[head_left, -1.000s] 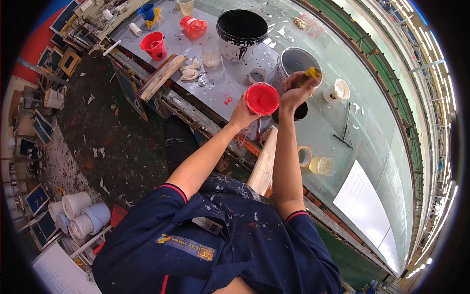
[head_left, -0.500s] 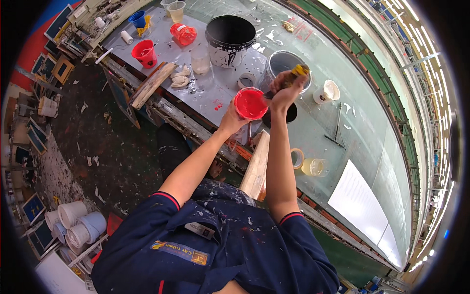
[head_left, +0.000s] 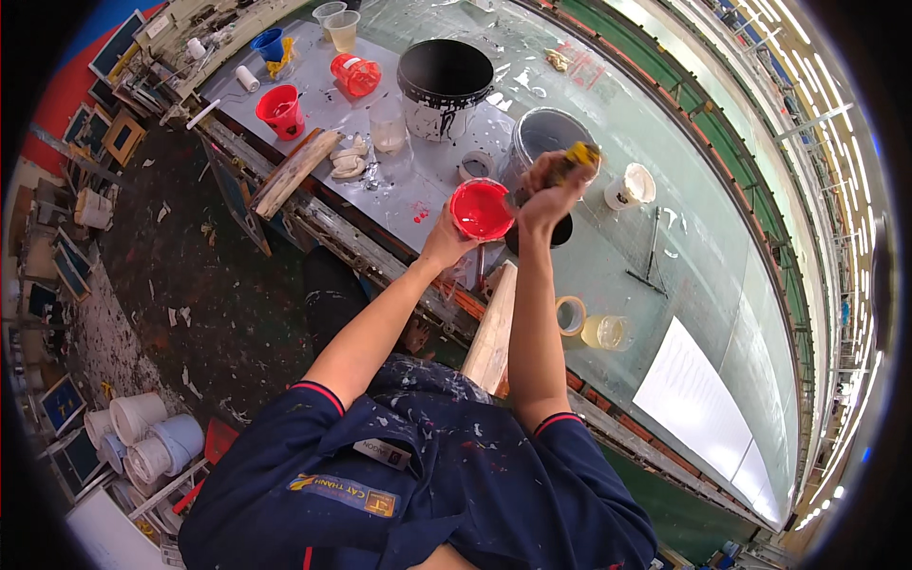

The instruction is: The recorder is mixing red ink in a small container and cleaning a paint brush in a print shop setting.

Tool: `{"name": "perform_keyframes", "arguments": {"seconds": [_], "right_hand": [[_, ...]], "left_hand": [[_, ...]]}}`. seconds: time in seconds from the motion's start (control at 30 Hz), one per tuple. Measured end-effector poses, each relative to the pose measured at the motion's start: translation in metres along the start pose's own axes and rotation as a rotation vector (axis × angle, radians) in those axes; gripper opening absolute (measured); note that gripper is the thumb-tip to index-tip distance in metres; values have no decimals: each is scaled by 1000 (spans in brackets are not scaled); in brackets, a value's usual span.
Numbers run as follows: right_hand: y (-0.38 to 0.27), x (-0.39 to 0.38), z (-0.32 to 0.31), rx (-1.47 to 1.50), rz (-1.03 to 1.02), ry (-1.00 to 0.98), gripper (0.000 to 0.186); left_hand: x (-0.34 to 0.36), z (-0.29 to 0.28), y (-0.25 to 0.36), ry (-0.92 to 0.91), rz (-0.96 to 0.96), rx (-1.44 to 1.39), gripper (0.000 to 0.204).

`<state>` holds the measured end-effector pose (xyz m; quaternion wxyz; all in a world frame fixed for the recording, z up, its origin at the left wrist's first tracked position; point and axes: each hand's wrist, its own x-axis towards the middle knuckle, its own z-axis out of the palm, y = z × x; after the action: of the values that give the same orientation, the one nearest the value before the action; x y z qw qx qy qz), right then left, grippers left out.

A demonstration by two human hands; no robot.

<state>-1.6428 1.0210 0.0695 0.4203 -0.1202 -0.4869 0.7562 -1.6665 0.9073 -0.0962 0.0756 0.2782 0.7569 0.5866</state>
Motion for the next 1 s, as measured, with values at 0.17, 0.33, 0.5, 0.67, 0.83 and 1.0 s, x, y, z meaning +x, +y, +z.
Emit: {"name": "perform_keyframes", "arguments": {"seconds": [0.17,0.33,0.5,0.67,0.83,1.0], "right_hand": [[3,1,-3,101,-105,-83,69],[-7,-6,7,146,-278,-123,63],[1,-8,1,130,-92,-66,61],[10,-6,4,-90,-85,-24,60],[-11,8,-2,123,-263,25,63],[-8,12,0,-81,-70,26,66]], "left_hand": [[2,1,5,-6,22,-9,97],[4,-2,-1,-8,56,-89,98],[2,-1,5,-3,61,-40,96],[2,1,-2,7,52,-4,98],[4,1,0,-8,109,-75,99],[4,-1,9,-17,77,-138,98]]}}
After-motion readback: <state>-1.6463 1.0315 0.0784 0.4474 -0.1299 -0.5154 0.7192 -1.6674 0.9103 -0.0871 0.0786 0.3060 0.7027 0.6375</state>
